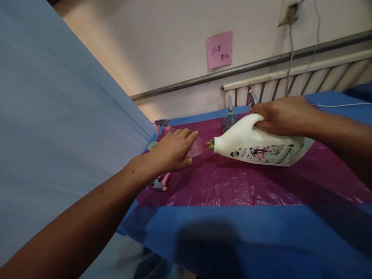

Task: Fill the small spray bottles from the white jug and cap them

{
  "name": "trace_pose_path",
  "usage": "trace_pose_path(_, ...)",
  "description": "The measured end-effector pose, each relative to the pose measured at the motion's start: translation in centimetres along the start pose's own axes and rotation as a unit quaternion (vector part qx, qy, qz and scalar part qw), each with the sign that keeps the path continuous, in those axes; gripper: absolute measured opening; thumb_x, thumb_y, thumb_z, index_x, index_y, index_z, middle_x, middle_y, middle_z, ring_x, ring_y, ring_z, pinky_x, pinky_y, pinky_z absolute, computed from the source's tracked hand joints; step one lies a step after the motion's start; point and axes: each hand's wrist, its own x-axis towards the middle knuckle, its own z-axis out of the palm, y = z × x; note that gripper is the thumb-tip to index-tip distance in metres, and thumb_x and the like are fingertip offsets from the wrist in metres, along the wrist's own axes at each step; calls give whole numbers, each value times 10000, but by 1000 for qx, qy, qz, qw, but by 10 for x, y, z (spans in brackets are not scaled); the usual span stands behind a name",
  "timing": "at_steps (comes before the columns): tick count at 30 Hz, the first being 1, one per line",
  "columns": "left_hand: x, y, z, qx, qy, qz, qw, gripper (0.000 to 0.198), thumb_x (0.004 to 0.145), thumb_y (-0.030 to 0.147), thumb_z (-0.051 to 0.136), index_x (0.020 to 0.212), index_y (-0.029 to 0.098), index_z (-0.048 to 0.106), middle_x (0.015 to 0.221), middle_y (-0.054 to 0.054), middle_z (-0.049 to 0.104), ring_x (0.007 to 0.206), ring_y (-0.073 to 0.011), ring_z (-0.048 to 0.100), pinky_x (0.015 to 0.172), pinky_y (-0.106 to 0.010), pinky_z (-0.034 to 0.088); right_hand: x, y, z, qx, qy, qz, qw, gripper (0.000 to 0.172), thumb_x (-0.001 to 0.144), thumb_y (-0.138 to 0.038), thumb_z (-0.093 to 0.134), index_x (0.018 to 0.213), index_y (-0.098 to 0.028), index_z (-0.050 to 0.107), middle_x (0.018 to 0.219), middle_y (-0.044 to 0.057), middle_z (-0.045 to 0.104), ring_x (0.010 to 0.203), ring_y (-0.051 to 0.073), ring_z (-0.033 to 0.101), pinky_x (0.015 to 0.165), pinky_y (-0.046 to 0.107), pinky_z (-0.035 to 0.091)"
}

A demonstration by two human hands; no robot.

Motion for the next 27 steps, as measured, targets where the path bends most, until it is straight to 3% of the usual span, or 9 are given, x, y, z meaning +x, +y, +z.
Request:
trace_pose_path(10,5,0,-1,22,-6,7,1000,936,918,356,733,1741,90,376,1663,-257,564,1435,-425,614,1130,-511,536,4,2,3,-1,1,-7,1000,424,1025,-553,464,1244,-296,720,1055,106,825,890,301,713,658,360,299)
trace_pose_path(17,8,-3,-1,35,-1,21,999,939,914,383,727,1740,97,383,1614,-240,600,1402,-424,623,1121,-518,540,4,3,3,7,2,-6,1000,369,1037,-528,479,1208,-298,712,1100,118,831,917,317,723,669,375,325)
trace_pose_path(27,12,-2,-7,38,-15,18,999,952,892,367,734,1742,142,370,1641,-223,584,1428,-406,606,1125,-484,532,6,6,8,7,14,-7,1000,489,1032,-556,467,1348,-302,741,1142,119,843,926,329,728,672,385,342)
